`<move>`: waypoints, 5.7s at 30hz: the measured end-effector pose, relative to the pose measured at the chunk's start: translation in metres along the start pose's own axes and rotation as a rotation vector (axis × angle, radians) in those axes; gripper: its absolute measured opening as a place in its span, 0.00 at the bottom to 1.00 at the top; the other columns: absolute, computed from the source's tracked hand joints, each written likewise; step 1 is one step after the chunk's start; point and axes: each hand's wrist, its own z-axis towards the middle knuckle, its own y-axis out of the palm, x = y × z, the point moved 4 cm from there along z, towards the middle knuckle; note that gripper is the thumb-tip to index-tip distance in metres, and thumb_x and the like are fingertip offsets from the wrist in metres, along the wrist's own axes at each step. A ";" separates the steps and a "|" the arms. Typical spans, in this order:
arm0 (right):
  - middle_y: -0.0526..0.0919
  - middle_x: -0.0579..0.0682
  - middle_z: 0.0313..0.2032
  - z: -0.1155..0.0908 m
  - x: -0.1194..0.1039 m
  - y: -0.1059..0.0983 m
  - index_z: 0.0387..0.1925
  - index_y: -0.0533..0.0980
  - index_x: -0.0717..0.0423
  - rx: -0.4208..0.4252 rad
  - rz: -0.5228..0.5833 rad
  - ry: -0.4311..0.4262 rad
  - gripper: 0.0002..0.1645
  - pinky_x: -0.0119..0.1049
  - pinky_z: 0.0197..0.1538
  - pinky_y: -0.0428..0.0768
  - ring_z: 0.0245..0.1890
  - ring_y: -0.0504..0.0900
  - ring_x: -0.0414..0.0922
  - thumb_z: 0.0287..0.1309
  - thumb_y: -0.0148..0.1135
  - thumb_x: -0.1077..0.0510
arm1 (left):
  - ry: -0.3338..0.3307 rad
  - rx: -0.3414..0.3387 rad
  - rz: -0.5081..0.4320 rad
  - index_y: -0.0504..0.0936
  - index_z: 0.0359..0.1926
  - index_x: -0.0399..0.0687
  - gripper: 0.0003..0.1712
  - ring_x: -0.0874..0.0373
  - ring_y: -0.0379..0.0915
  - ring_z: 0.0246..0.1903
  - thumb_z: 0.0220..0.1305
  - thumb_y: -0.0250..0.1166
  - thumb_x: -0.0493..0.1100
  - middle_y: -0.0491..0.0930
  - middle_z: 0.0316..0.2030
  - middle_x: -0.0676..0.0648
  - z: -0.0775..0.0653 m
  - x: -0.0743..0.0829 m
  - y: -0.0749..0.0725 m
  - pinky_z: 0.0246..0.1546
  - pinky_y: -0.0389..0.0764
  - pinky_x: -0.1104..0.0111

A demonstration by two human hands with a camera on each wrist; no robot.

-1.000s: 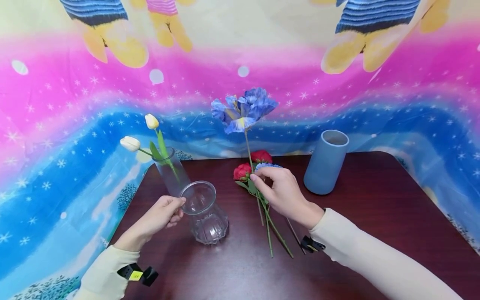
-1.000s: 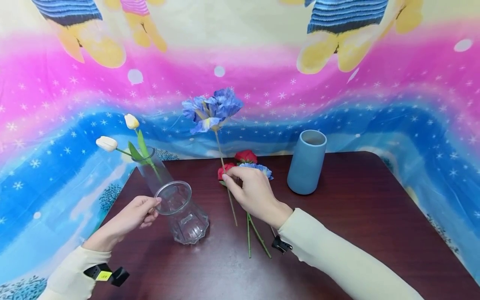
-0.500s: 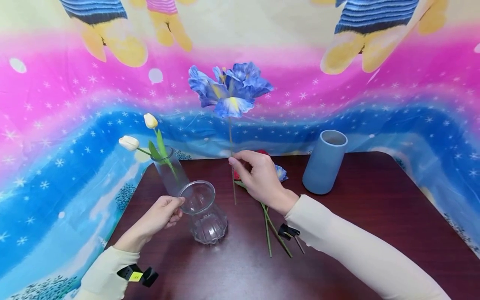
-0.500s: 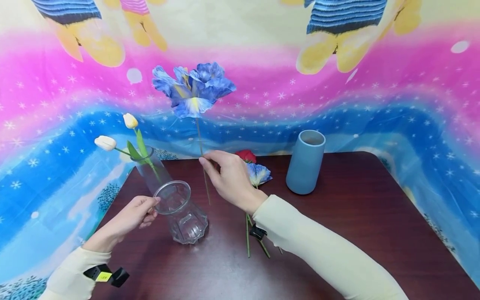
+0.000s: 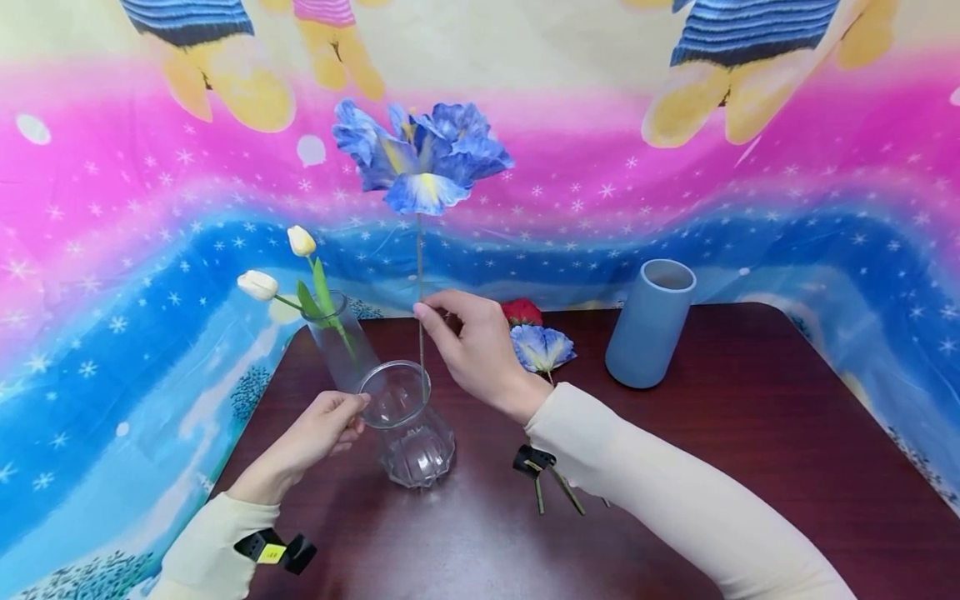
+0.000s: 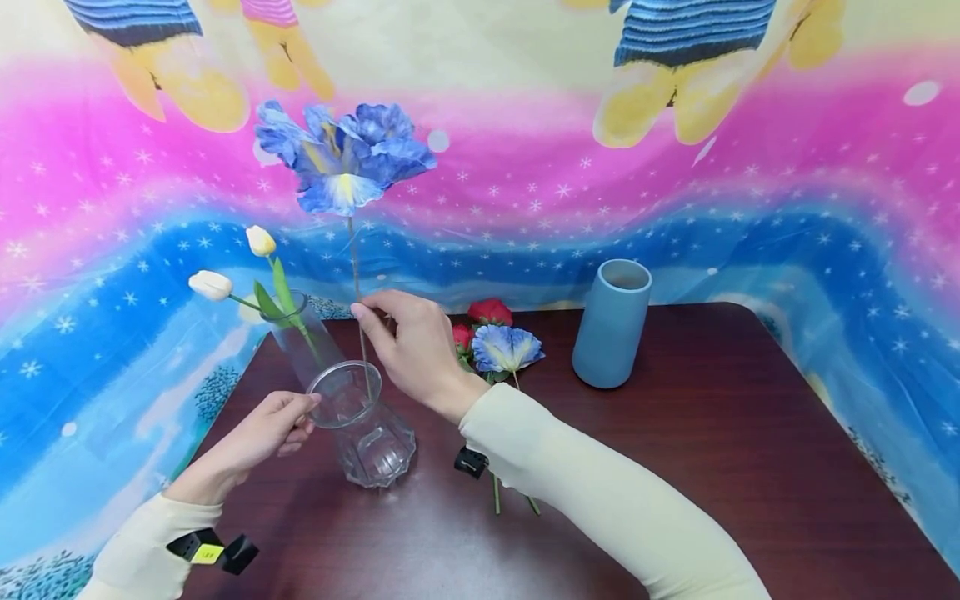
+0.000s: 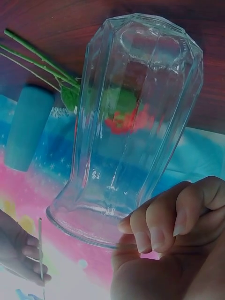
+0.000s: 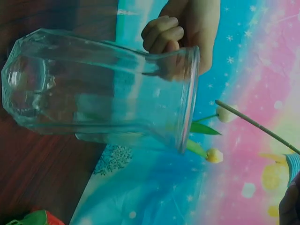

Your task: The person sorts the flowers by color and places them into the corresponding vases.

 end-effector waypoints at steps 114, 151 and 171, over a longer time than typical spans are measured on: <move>0.73 0.38 0.18 -0.062 0.056 -0.019 0.35 0.84 0.48 -0.341 -0.237 0.242 0.06 0.30 0.28 0.69 0.19 0.69 0.34 0.65 0.66 0.51 | -0.020 0.039 -0.022 0.69 0.20 0.42 0.27 0.66 0.51 0.12 0.79 0.46 0.48 0.58 0.12 0.57 -0.002 0.000 0.004 0.16 0.57 0.75; 0.72 0.43 0.15 -0.148 0.192 -0.075 0.21 0.78 0.46 -0.578 -0.466 0.616 0.17 0.36 0.23 0.68 0.17 0.71 0.40 0.66 0.63 0.47 | -0.016 0.030 -0.028 0.70 0.20 0.41 0.28 0.66 0.49 0.12 0.80 0.46 0.48 0.57 0.11 0.57 0.000 -0.001 0.003 0.15 0.56 0.76; 0.68 0.42 0.14 -0.165 0.194 -0.066 0.15 0.70 0.46 -0.650 -0.455 0.605 0.23 0.34 0.22 0.65 0.16 0.69 0.40 0.65 0.64 0.54 | -0.026 0.040 -0.028 0.69 0.20 0.42 0.28 0.66 0.49 0.12 0.80 0.47 0.51 0.57 0.11 0.57 -0.003 -0.001 0.005 0.15 0.56 0.75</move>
